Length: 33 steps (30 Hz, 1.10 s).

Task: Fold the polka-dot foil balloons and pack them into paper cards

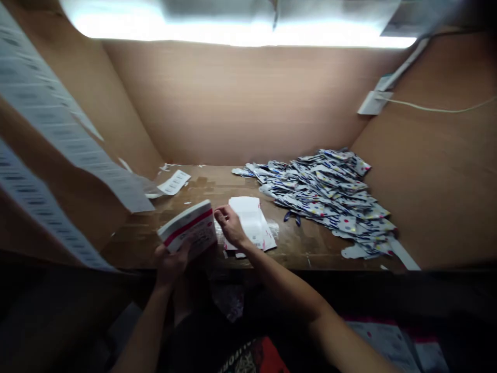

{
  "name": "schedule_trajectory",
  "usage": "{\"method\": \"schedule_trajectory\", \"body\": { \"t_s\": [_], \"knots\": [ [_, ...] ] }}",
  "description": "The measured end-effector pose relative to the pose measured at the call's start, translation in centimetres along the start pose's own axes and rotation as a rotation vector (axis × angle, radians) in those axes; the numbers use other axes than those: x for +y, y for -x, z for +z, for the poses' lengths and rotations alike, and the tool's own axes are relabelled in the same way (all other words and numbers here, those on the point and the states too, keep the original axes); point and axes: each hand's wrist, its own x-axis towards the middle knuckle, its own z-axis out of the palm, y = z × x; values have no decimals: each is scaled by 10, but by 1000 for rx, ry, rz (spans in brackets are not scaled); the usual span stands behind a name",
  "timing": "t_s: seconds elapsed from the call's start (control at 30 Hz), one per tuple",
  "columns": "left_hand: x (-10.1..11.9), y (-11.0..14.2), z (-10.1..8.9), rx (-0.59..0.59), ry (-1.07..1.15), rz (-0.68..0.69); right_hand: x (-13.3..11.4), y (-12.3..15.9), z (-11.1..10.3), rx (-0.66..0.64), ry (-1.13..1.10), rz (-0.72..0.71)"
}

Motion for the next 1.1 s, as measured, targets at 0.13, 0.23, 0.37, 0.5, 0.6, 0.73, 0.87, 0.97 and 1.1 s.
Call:
{"method": "schedule_trajectory", "body": {
  "t_s": [0.13, 0.23, 0.37, 0.5, 0.6, 0.73, 0.87, 0.97, 1.1],
  "knots": [
    [6, 8, -7, 65, 86, -182, 29, 12, -132, 488, 790, 288],
    [7, 22, -3, 0, 304, -521, 49, 24, -198, 494, 1188, 552],
    [2, 41, 7, -116, 445, -711, 62, 38, -226, 167, 1333, 553],
    [-2, 61, 2, -225, 482, -696, 75, 61, -255, -156, 1301, 576],
    [-3, 72, -4, -258, 463, -667, 91, 73, -282, -215, 1231, 542],
    [1, 82, -4, -246, 419, -614, 87, 84, -282, -161, 1083, 530],
    [4, 88, 3, -285, 368, -571, 40, 103, -223, -44, 778, 304],
    [5, 91, 9, -312, 257, -490, -1, 116, -160, -211, 456, 195],
    [9, 97, 12, -292, 93, -389, -31, 119, -96, -428, 386, -29]
  ]
}}
